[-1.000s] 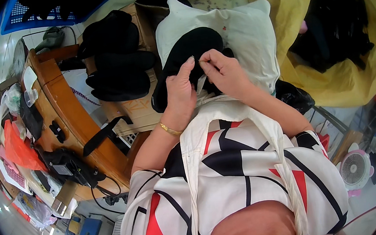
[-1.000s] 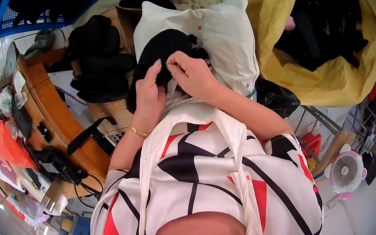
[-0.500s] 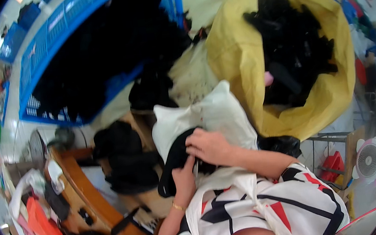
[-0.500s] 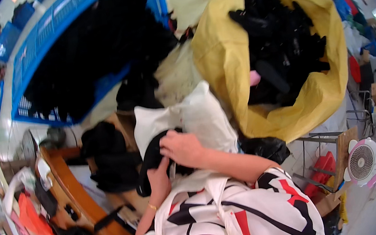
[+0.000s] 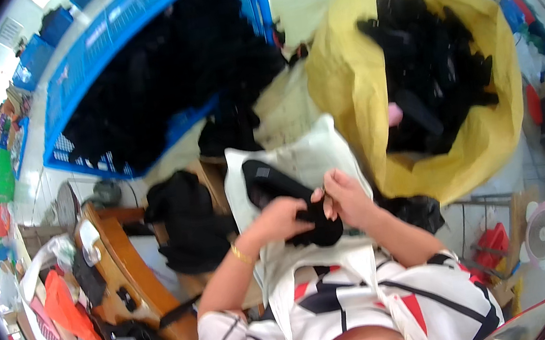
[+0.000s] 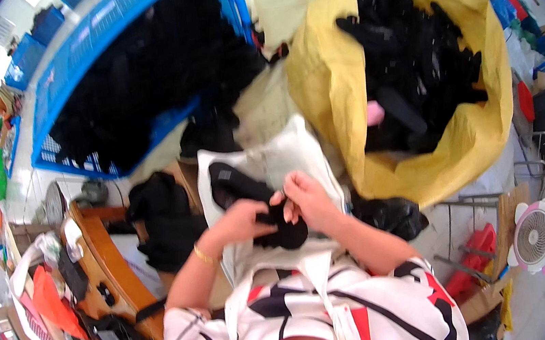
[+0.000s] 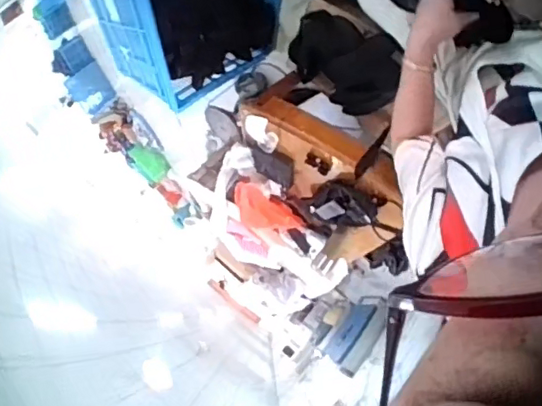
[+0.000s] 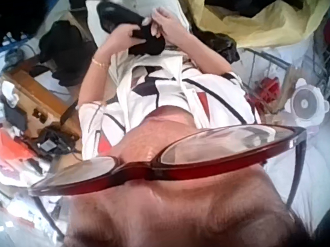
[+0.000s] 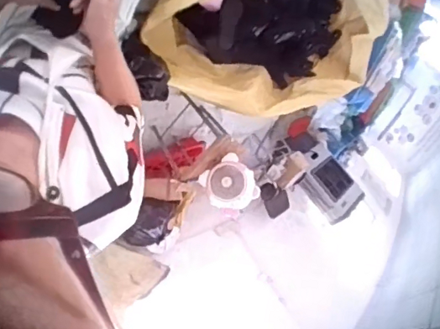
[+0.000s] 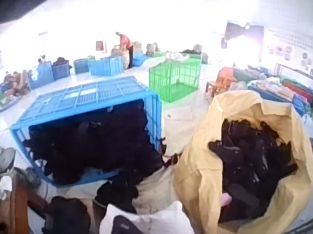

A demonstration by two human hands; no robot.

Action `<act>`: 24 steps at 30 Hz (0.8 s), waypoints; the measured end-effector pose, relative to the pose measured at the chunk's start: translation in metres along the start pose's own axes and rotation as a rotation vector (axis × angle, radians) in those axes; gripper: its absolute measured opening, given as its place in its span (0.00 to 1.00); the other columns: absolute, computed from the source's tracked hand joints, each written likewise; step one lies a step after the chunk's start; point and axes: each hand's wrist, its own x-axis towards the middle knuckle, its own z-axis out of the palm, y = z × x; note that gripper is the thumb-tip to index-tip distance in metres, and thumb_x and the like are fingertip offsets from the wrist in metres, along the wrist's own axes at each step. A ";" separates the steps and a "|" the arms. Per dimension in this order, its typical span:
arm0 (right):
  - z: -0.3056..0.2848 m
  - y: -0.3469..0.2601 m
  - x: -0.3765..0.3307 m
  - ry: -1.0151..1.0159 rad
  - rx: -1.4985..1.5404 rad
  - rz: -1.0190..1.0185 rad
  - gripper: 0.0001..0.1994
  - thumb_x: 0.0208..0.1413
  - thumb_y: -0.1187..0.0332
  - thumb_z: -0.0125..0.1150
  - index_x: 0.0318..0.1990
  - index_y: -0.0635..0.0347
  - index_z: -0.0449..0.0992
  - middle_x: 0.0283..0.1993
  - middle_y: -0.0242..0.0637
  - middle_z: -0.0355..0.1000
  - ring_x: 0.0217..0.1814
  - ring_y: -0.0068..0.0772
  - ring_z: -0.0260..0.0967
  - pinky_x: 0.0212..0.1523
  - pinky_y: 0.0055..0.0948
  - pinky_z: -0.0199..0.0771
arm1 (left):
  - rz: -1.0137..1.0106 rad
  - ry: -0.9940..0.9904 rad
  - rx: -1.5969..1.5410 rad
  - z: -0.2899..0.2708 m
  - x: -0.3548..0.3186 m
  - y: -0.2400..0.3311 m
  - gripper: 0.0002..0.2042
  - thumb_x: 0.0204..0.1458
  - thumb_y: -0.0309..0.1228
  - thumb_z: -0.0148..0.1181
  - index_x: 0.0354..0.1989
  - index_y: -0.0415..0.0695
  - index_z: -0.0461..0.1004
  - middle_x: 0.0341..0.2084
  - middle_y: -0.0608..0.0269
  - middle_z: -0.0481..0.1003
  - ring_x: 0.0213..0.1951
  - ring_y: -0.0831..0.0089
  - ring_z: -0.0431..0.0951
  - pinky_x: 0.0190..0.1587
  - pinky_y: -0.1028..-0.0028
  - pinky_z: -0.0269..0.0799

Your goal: The person sits on the floor and sews a small red tag onto the heel of a black slip-on shoe using a needle and thread. They repeatedly pull the thread through the fabric to secure the tag, handling the shoe and thread with both hands.

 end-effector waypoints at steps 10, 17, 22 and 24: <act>-0.055 0.021 -0.011 0.110 0.127 0.012 0.06 0.65 0.66 0.55 0.37 0.56 0.70 0.21 0.27 0.67 0.18 0.21 0.63 0.19 0.19 0.65 | -0.382 0.393 -0.292 0.058 -0.011 0.008 0.16 0.61 0.39 0.58 0.32 0.37 0.72 0.24 0.55 0.68 0.26 0.61 0.66 0.31 0.69 0.67; -0.105 -0.023 -0.002 0.241 0.526 -0.341 0.06 0.63 0.71 0.54 0.33 0.55 0.67 0.19 0.21 0.52 0.19 0.15 0.49 0.20 0.19 0.51 | -0.348 0.454 -0.572 0.087 -0.015 -0.023 0.14 0.59 0.37 0.61 0.37 0.36 0.71 0.27 0.60 0.72 0.27 0.67 0.70 0.34 0.69 0.69; -0.097 -0.024 -0.005 0.404 0.370 -0.526 0.04 0.64 0.71 0.54 0.36 0.58 0.69 0.22 0.24 0.60 0.21 0.17 0.54 0.23 0.18 0.57 | -0.507 0.331 -0.582 0.079 -0.025 -0.023 0.13 0.58 0.34 0.61 0.44 0.38 0.70 0.31 0.67 0.74 0.29 0.80 0.71 0.32 0.77 0.71; -0.081 -0.007 -0.005 0.384 0.227 -0.453 0.04 0.64 0.70 0.55 0.39 0.60 0.71 0.24 0.26 0.64 0.22 0.18 0.58 0.25 0.19 0.61 | -0.520 0.409 -0.796 0.081 -0.028 -0.014 0.13 0.59 0.33 0.61 0.45 0.38 0.70 0.29 0.67 0.74 0.28 0.83 0.72 0.29 0.83 0.70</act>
